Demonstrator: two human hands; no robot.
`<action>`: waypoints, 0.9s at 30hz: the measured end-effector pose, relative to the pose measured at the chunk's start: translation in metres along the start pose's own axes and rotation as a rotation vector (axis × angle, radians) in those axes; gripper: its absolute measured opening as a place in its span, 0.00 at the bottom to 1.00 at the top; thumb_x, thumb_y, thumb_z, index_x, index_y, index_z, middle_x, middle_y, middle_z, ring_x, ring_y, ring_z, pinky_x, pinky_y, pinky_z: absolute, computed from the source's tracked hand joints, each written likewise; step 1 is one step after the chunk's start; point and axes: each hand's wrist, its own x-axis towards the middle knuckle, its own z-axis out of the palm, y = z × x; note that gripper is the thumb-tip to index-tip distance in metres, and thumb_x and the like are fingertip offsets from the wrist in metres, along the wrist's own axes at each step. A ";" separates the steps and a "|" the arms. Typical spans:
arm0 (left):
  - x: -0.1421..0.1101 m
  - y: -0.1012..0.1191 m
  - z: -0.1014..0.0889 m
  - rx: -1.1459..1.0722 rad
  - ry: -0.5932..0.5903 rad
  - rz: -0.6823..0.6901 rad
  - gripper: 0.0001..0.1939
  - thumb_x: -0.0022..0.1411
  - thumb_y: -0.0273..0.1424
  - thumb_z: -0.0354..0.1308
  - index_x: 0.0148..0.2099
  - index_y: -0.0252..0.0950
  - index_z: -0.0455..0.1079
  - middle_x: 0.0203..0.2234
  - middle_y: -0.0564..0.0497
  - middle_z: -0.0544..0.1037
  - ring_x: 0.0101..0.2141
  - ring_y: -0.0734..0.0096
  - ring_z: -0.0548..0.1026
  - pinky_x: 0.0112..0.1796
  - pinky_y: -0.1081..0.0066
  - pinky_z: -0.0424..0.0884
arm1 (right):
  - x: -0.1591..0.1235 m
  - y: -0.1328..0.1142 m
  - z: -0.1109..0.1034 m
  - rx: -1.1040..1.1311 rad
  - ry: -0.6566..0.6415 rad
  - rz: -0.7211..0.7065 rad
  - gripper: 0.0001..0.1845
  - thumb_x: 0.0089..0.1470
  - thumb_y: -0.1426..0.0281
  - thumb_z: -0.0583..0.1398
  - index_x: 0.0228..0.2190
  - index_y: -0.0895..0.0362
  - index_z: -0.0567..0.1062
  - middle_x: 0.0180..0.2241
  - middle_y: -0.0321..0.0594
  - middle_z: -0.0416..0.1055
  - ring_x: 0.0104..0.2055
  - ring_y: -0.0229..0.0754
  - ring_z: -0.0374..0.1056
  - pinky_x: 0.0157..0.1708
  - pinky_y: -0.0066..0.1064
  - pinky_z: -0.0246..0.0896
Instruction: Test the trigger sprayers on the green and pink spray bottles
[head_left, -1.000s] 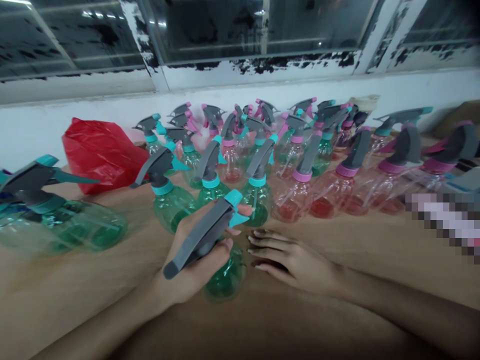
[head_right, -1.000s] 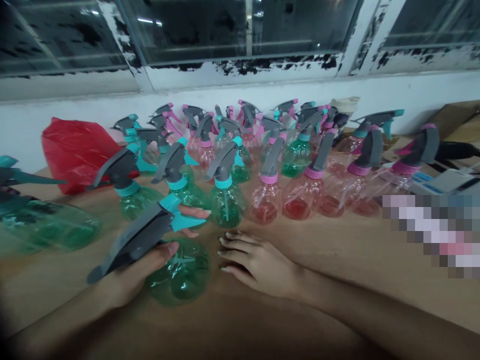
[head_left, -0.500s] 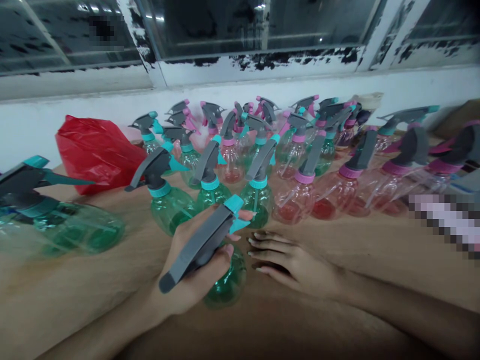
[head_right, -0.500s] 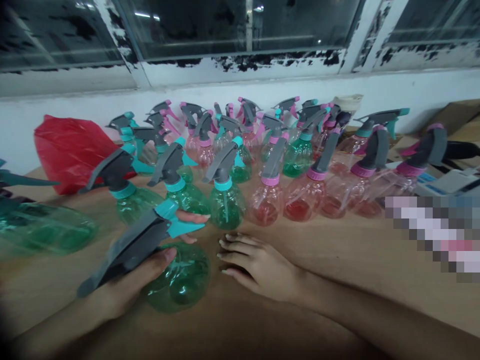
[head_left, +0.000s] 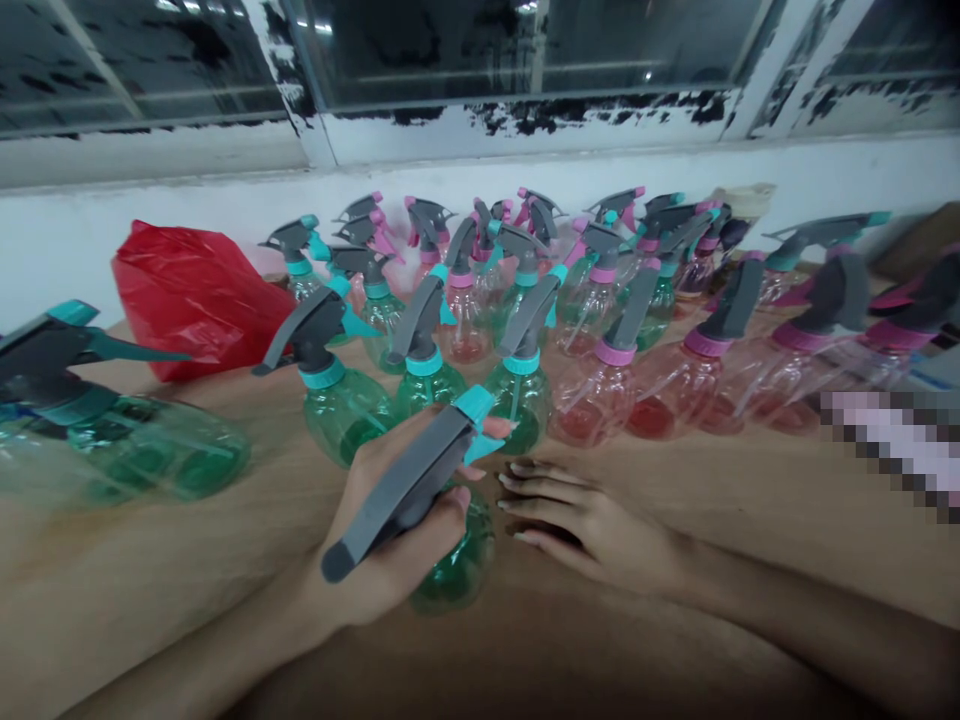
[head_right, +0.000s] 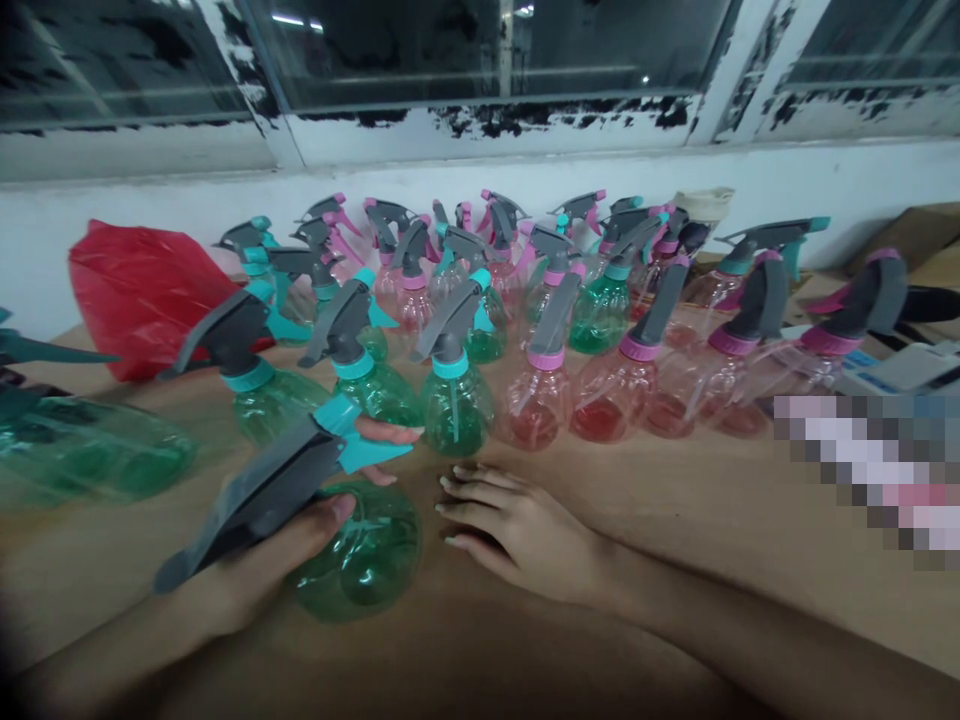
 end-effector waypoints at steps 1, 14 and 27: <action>0.000 0.000 0.000 0.017 -0.008 -0.004 0.22 0.46 0.22 0.52 0.44 0.45 0.70 0.44 0.53 0.75 0.33 0.65 0.76 0.36 0.68 0.74 | 0.000 0.000 0.000 -0.005 -0.002 0.005 0.17 0.59 0.67 0.53 0.49 0.55 0.68 0.52 0.40 0.66 0.59 0.41 0.54 0.58 0.40 0.52; 0.002 0.004 -0.003 0.044 -0.030 0.021 0.19 0.46 0.24 0.52 0.41 0.45 0.71 0.40 0.53 0.75 0.34 0.64 0.75 0.35 0.68 0.75 | 0.000 0.001 0.001 0.005 0.005 -0.001 0.18 0.59 0.67 0.54 0.50 0.55 0.68 0.53 0.40 0.66 0.59 0.41 0.54 0.58 0.41 0.52; 0.003 0.002 -0.009 0.141 -0.042 0.051 0.06 0.49 0.30 0.50 0.32 0.43 0.66 0.25 0.54 0.71 0.23 0.66 0.68 0.26 0.66 0.67 | -0.001 0.000 0.000 -0.015 -0.017 -0.001 0.17 0.59 0.68 0.53 0.50 0.56 0.68 0.53 0.40 0.66 0.60 0.42 0.54 0.59 0.41 0.52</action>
